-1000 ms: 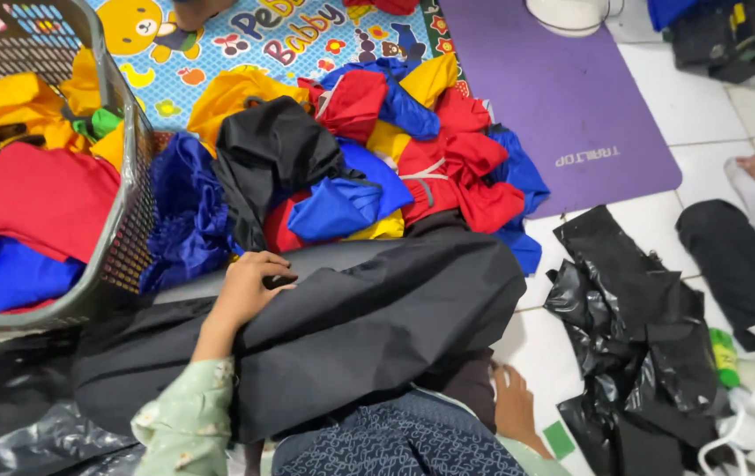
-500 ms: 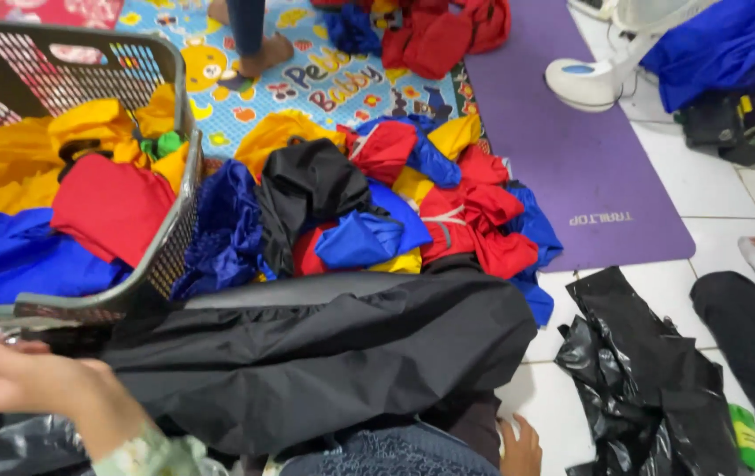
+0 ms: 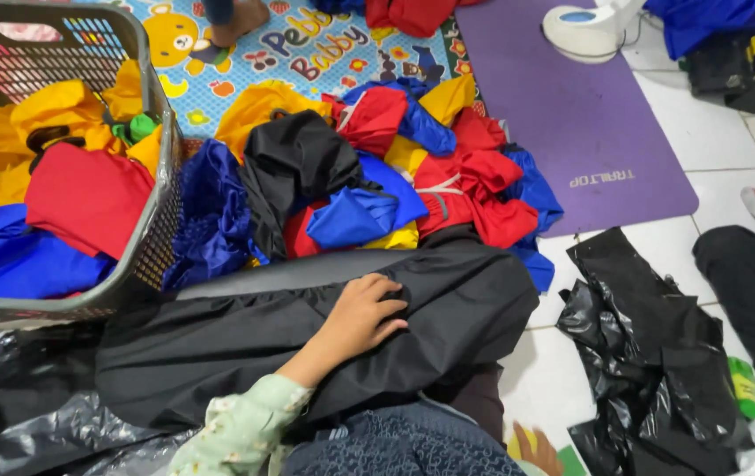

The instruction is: The person uses scissors to trim the edges of a black fabric item, then uses a yellow sponge to wipe the surface of the fabric. The person handles the fabric and tools while sitting on the floor.

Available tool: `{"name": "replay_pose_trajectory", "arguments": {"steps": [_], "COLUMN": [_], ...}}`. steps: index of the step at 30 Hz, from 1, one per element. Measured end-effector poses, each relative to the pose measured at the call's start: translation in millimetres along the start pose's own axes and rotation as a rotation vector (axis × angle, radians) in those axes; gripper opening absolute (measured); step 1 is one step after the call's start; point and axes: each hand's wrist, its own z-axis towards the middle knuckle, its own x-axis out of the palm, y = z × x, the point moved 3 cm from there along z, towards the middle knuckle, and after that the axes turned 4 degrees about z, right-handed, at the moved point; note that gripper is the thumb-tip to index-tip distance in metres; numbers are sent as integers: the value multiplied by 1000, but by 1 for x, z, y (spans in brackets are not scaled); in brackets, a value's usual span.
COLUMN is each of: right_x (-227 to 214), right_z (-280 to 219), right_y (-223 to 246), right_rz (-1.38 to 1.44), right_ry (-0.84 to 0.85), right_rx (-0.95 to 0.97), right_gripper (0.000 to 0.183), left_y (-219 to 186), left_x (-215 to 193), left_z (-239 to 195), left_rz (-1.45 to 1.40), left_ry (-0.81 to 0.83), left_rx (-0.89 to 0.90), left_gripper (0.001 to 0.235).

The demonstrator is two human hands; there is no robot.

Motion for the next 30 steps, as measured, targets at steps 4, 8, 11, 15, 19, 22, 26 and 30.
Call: {"name": "replay_pose_trajectory", "arguments": {"steps": [4, 8, 11, 15, 19, 22, 26, 30], "right_x": [73, 73, 22, -140, -336, -415, -443, -481], "right_z": [38, 53, 66, 12, -22, -69, -147, -145], "right_y": [-17, -57, -59, -46, -26, 56, 158, 162], "right_rz": [475, 845, 542, 788, 1272, 1595, 1426, 551], "right_ry": [-286, -379, -534, -770, -1168, -1310, -1270, -1264], "right_rx": [38, -32, -518, -9, -111, -429, -826, -1161], "right_gripper": [60, 27, 111, 41, 32, 55, 64, 16], "left_y": [35, 124, 132, 126, 148, 145, 198, 212], "left_x": [8, 20, -8, 0, 33, 17, 37, 48], "left_z": [20, -22, -16, -22, -28, 2, -8, -12], "left_rz": [49, 590, 210, -122, -234, -11, 99, 17], "left_ry": [-110, 173, 304, 439, 367, 230, 163, 230], "left_rx": [-240, -473, -441, -443, -472, -525, -600, -665], "left_gripper": [30, 21, 18, 20, 22, 6, 9, 14]}}
